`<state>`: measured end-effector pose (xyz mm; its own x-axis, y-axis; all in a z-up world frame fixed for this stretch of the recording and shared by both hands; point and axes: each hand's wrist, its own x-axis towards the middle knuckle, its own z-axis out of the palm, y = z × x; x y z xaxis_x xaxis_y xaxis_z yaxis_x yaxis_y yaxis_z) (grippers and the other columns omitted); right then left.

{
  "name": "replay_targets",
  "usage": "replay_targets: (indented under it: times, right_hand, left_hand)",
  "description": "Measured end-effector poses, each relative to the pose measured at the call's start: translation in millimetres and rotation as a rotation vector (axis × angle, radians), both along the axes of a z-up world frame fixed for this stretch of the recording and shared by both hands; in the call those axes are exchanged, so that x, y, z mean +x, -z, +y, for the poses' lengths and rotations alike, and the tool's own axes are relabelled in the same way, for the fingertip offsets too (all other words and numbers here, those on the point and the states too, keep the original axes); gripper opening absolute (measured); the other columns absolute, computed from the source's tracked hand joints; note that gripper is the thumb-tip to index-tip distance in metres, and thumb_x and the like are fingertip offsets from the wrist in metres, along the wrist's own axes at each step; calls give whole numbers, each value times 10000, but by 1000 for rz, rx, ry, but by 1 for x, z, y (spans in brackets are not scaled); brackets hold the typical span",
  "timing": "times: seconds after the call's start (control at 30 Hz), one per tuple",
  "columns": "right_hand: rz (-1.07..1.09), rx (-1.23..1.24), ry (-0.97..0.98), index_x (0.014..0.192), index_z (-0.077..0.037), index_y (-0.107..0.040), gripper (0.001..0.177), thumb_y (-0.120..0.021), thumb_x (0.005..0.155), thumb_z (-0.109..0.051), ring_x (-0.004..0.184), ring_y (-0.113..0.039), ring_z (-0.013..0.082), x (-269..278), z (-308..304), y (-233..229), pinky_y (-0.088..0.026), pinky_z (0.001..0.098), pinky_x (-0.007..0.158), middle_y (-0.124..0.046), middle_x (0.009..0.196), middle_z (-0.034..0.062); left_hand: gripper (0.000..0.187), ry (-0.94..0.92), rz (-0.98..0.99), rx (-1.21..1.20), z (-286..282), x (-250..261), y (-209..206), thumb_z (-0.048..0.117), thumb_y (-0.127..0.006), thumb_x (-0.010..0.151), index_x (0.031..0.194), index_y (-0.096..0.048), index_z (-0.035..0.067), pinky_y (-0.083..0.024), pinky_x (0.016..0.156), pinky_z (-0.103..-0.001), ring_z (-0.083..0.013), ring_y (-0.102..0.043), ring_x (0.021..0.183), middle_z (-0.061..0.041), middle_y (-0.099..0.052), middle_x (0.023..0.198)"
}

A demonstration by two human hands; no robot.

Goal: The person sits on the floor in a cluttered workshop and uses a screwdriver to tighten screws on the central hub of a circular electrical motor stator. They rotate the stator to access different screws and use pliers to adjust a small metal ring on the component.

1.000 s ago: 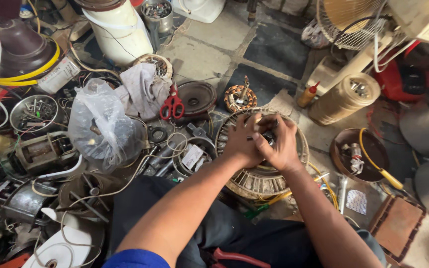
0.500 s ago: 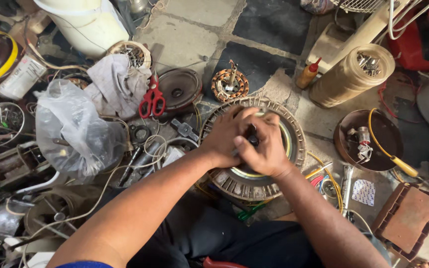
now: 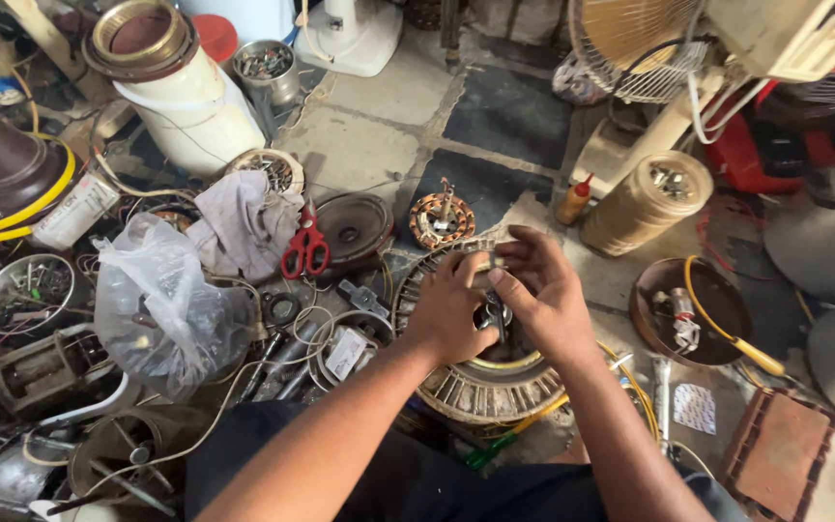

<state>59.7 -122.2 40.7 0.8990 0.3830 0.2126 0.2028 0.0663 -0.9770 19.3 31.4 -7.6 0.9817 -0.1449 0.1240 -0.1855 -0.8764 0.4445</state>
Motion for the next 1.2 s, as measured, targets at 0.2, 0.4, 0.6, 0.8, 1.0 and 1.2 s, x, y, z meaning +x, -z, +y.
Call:
replay_targets:
  times: [0.2, 0.4, 0.6, 0.8, 1.0, 1.2]
  right_hand:
    - [-95, 147, 417, 1504, 34, -400, 613, -619, 935, -29, 1263, -600, 258, -71, 8, 0, -480, 374, 1077, -568, 1402, 178]
    - [-598, -598, 660, 1500, 88, -355, 778, -719, 860, -164, 1223, -586, 432, -66, 46, 26, -396, 487, 1119, -594, 1299, 272]
    - [-475, -768, 611, 1409, 79, -435, 738, -717, 840, -296, 1150, -597, 415, -51, 53, 28, -381, 511, 1064, -661, 1182, 268]
    - [-567, -721, 583, 1292, 98, -458, 718, -748, 825, -365, 1136, -571, 450, -46, 54, 40, -399, 506, 1017, -629, 1149, 290]
    - [-530, -646, 520, 1231, 57, -496, 657, -757, 850, -409, 1121, -587, 425, -52, 47, 38, -394, 509, 1015, -654, 1120, 250]
    - [-479, -627, 541, 1156, 30, -513, 618, -773, 860, -446, 1100, -599, 398, -49, 45, 32, -366, 522, 1002, -669, 1075, 211]
  left_hand:
    - [528, -524, -63, -78, -57, -16, 6, 428, -772, 769, 1132, -738, 47, -338, 1077, -648, -435, -256, 1466, -133, -324, 1593]
    - [492, -718, -39, 83, -78, -9, 38, 395, -653, 904, 1306, -651, 112, -387, 1010, -639, -455, -219, 1491, -145, -273, 1627]
    - [507, -704, 6, 33, -80, -4, 41, 419, -598, 944, 1364, -595, 135, -386, 1024, -655, -472, -220, 1474, -156, -262, 1609]
    - [489, -690, -170, -4, -73, -7, 54, 415, -616, 914, 1330, -630, 158, -396, 973, -673, -464, -249, 1457, -138, -287, 1605]
    - [378, -664, -263, 16, -69, -8, 65, 377, -623, 929, 1245, -658, 173, -393, 989, -651, -468, -245, 1485, -139, -325, 1615]
    - [369, -682, -276, -3, -74, 1, 79, 348, -596, 972, 1295, -648, 179, -381, 1008, -600, -431, -225, 1503, -107, -321, 1630]
